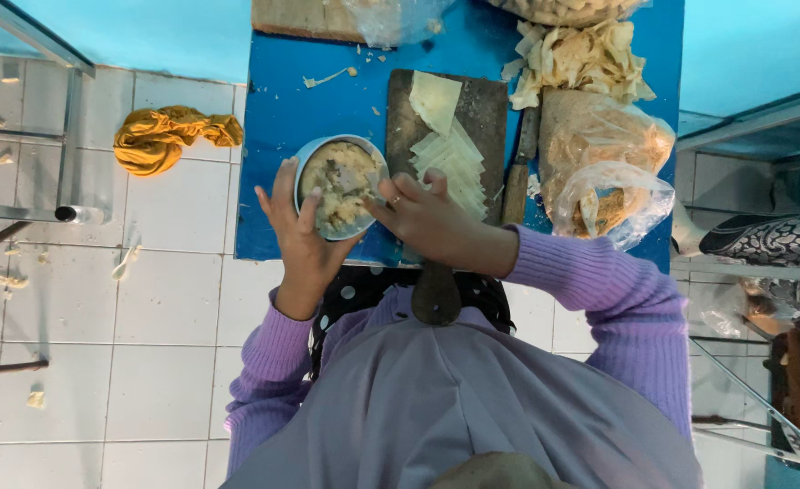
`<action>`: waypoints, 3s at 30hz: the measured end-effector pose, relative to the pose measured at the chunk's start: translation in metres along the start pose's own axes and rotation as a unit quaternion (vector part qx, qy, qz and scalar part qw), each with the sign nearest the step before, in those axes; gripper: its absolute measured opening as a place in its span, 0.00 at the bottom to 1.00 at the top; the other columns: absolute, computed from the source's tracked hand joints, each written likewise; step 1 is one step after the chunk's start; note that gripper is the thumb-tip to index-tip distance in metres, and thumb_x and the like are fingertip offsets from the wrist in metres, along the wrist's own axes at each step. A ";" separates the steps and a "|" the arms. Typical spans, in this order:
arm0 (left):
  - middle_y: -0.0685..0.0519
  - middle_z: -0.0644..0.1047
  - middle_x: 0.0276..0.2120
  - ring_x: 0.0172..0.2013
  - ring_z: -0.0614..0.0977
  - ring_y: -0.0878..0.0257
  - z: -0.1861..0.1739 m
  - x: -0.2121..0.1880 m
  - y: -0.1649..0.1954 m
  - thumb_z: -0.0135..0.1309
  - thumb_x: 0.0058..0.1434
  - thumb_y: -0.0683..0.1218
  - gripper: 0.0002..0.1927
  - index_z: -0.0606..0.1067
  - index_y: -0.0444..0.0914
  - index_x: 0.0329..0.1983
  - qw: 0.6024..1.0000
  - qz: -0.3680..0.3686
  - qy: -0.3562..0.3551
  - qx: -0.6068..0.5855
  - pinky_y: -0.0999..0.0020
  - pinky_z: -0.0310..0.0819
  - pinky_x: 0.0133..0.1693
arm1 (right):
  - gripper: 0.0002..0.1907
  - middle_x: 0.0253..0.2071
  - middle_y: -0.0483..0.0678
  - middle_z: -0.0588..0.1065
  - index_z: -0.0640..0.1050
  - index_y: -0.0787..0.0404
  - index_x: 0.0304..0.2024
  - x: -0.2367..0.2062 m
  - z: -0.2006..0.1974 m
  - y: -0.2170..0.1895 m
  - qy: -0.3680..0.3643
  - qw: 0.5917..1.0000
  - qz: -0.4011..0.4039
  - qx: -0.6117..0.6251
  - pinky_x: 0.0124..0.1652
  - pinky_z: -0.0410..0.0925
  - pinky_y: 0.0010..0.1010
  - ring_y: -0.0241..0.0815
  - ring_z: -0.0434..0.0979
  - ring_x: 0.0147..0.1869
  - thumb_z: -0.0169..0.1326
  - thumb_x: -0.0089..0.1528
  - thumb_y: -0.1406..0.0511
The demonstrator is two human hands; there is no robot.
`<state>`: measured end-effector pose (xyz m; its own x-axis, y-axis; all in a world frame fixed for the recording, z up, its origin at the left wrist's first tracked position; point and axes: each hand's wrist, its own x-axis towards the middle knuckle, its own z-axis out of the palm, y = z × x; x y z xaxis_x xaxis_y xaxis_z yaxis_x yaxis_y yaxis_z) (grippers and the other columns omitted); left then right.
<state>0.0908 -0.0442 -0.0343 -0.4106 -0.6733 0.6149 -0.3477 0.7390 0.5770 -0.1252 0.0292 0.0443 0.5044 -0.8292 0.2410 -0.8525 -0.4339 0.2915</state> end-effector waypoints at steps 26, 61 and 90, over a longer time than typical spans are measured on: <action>0.36 0.57 0.73 0.74 0.60 0.38 -0.003 0.003 0.001 0.74 0.58 0.55 0.51 0.51 0.52 0.73 1.000 0.020 -0.008 0.005 0.30 0.31 0.72 | 0.36 0.47 0.49 0.64 0.74 0.52 0.67 0.011 -0.004 0.020 -0.096 0.940 0.082 0.316 0.42 0.50 0.44 0.50 0.62 0.52 0.56 0.55 0.74; 0.36 0.56 0.74 0.75 0.59 0.37 -0.002 -0.001 -0.002 0.72 0.61 0.56 0.47 0.52 0.52 0.73 1.000 0.020 -0.015 0.014 0.33 0.29 0.73 | 0.27 0.52 0.43 0.67 0.74 0.52 0.67 -0.011 -0.006 -0.001 0.004 1.000 0.001 -0.008 0.51 0.52 0.45 0.39 0.64 0.59 0.52 0.64 0.62; 0.36 0.56 0.74 0.75 0.59 0.36 -0.002 -0.002 -0.002 0.75 0.59 0.54 0.48 0.53 0.52 0.72 0.999 0.026 -0.017 0.017 0.33 0.27 0.73 | 0.24 0.47 0.47 0.64 0.79 0.54 0.57 0.007 -0.021 0.019 -0.001 0.979 0.066 0.192 0.47 0.51 0.47 0.49 0.62 0.55 0.55 0.57 0.71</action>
<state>0.0937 -0.0440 -0.0358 -0.4563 -0.6335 0.6249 -0.3543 0.7735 0.5255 -0.1345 0.0223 0.0708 0.3866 -0.8874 0.2512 -0.8989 -0.4235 -0.1126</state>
